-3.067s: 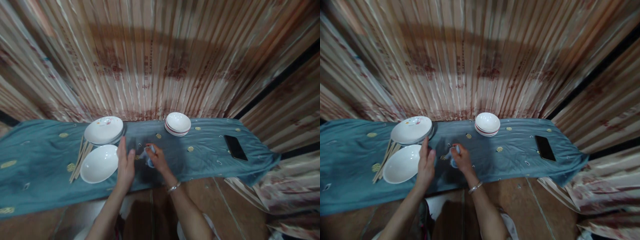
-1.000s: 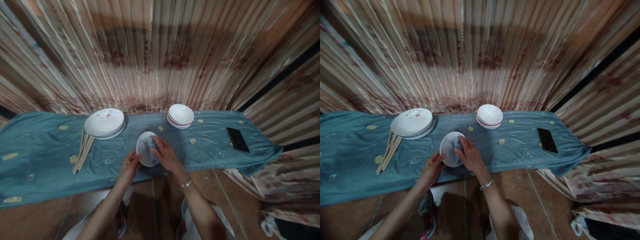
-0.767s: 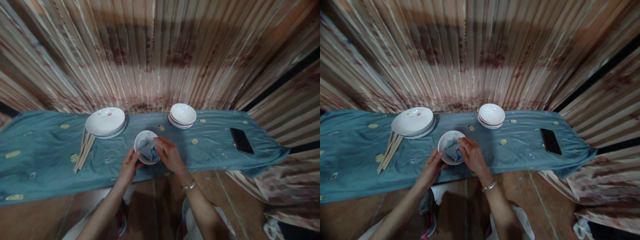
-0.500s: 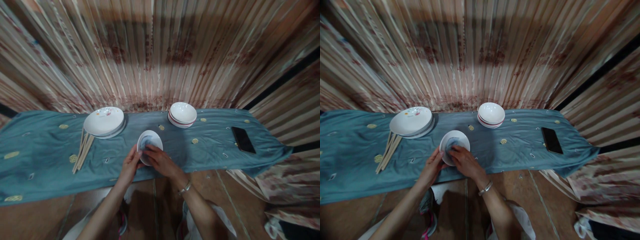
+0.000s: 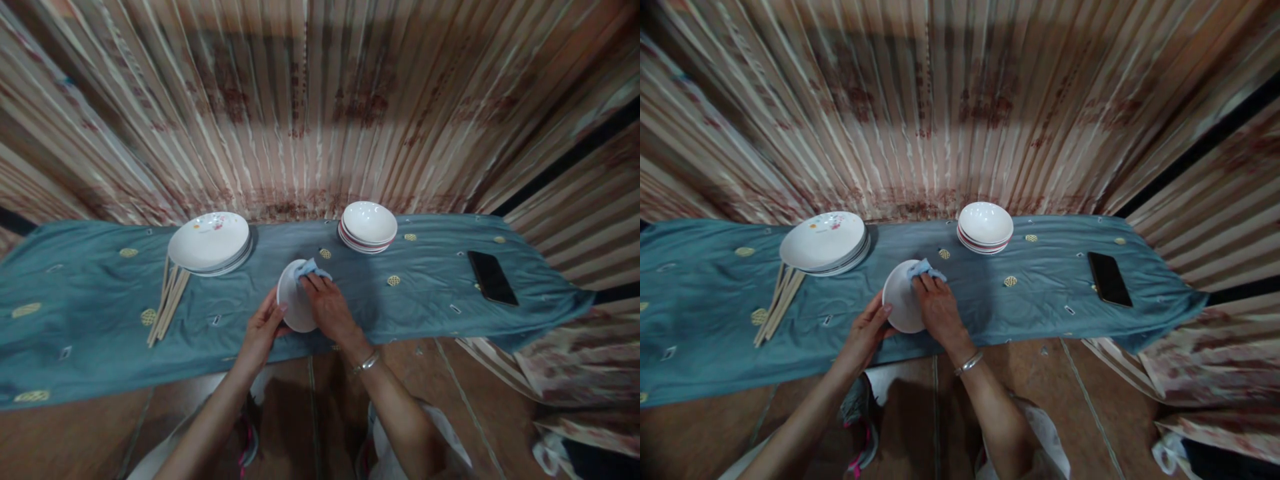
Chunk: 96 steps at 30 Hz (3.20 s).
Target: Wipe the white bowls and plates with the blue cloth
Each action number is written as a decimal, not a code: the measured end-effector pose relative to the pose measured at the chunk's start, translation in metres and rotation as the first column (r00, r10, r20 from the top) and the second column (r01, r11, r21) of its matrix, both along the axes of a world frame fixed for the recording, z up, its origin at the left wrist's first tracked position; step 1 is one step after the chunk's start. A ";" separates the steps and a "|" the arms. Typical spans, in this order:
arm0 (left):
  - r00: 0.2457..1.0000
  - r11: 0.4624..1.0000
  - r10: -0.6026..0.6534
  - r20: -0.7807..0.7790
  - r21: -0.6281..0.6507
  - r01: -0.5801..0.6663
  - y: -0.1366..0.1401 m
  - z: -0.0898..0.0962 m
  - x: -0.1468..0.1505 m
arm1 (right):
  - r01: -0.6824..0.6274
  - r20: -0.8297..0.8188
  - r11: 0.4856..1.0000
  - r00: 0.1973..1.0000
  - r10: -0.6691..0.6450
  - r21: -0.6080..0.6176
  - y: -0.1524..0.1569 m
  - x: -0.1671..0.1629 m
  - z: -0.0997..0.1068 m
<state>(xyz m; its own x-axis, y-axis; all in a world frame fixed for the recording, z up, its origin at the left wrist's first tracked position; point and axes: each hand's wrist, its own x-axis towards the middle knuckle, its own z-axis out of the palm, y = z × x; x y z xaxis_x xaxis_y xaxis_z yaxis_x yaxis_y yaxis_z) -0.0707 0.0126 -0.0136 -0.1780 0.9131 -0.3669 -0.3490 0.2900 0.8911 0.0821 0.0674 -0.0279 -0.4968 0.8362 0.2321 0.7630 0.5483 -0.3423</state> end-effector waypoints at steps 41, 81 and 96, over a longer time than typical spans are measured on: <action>0.999 0.999 0.032 0.012 0.011 -0.032 0.000 -0.009 -0.002 | -0.155 -0.415 0.969 0.908 0.063 -0.194 -0.008 -0.011 -0.013; 0.993 0.994 -0.088 0.073 0.071 0.083 -0.002 -0.015 -0.003 | -0.543 -0.827 0.652 0.503 -0.251 -0.529 -0.005 0.000 0.009; 0.995 0.993 -0.094 -0.040 0.062 0.096 -0.003 -0.014 -0.001 | -0.388 -0.818 0.861 0.573 -0.054 -0.329 0.003 -0.004 0.009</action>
<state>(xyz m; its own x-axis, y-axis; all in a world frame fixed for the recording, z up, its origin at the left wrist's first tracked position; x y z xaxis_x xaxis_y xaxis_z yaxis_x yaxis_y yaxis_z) -0.0713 0.0095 -0.0272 -0.1017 0.9479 -0.3019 -0.2895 0.2622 0.9206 0.0781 0.0700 -0.0187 -0.4412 0.8645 0.2409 -0.0227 0.2576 -0.9660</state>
